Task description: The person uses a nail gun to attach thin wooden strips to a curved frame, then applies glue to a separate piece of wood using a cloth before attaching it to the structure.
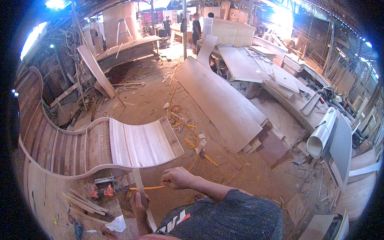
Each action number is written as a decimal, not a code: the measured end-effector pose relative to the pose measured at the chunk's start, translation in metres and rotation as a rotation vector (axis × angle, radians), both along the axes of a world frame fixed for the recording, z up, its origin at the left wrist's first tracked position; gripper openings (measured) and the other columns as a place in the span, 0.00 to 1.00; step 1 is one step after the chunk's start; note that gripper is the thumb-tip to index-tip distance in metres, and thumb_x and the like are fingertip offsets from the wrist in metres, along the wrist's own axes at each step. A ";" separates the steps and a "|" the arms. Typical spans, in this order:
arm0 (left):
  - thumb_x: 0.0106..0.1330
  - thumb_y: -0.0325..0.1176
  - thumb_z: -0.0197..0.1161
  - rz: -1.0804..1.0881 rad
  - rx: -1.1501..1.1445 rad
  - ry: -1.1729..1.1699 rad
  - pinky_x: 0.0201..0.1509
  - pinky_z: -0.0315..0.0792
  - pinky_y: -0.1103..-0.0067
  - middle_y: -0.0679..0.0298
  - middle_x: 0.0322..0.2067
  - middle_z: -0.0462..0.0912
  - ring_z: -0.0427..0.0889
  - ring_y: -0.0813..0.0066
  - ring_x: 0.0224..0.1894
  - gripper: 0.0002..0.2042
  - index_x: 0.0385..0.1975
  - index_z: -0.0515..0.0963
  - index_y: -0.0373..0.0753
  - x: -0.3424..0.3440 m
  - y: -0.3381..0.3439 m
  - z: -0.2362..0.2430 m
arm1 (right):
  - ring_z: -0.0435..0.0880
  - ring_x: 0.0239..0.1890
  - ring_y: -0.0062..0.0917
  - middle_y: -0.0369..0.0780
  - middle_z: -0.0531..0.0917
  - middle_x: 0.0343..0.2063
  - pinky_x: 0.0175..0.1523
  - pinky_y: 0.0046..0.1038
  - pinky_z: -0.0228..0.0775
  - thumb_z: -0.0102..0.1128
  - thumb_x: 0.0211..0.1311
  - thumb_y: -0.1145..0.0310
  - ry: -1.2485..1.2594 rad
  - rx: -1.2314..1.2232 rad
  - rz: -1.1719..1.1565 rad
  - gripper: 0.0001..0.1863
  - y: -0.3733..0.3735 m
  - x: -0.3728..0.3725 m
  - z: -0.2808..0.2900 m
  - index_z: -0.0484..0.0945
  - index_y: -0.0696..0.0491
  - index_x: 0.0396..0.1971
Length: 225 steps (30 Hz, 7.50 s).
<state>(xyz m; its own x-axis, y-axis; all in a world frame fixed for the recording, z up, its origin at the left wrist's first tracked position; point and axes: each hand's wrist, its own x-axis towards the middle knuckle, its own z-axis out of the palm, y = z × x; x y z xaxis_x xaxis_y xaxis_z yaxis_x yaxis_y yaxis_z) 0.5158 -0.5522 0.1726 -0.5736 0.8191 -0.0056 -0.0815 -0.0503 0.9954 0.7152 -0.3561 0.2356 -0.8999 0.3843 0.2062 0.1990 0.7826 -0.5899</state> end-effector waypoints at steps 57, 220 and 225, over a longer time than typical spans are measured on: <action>0.82 0.37 0.49 1.352 -0.426 -0.072 0.32 0.61 0.82 0.75 0.26 0.72 0.66 0.88 0.29 0.16 0.41 0.81 0.33 -0.023 -0.325 -0.025 | 0.87 0.49 0.45 0.46 0.88 0.45 0.52 0.46 0.78 0.71 0.60 0.53 -0.333 -0.304 0.502 0.28 -0.282 -0.385 -0.194 0.76 0.51 0.56; 0.75 0.35 0.51 1.856 0.365 -0.308 0.48 0.75 0.51 0.56 0.36 0.76 0.76 0.58 0.39 0.09 0.42 0.73 0.36 -0.144 -0.573 -0.158 | 0.86 0.33 0.23 0.39 0.87 0.34 0.38 0.30 0.80 0.76 0.59 0.60 -0.403 -0.819 0.368 0.21 -0.281 -0.274 -0.106 0.84 0.58 0.47; 0.75 0.35 0.52 1.892 0.151 -0.257 0.51 0.75 0.53 0.55 0.40 0.76 0.76 0.59 0.42 0.09 0.45 0.73 0.35 -0.104 -0.541 -0.127 | 0.87 0.33 0.31 0.43 0.87 0.35 0.41 0.35 0.81 0.76 0.56 0.51 -0.454 -0.694 0.403 0.32 -0.309 -0.343 -0.113 0.82 0.57 0.54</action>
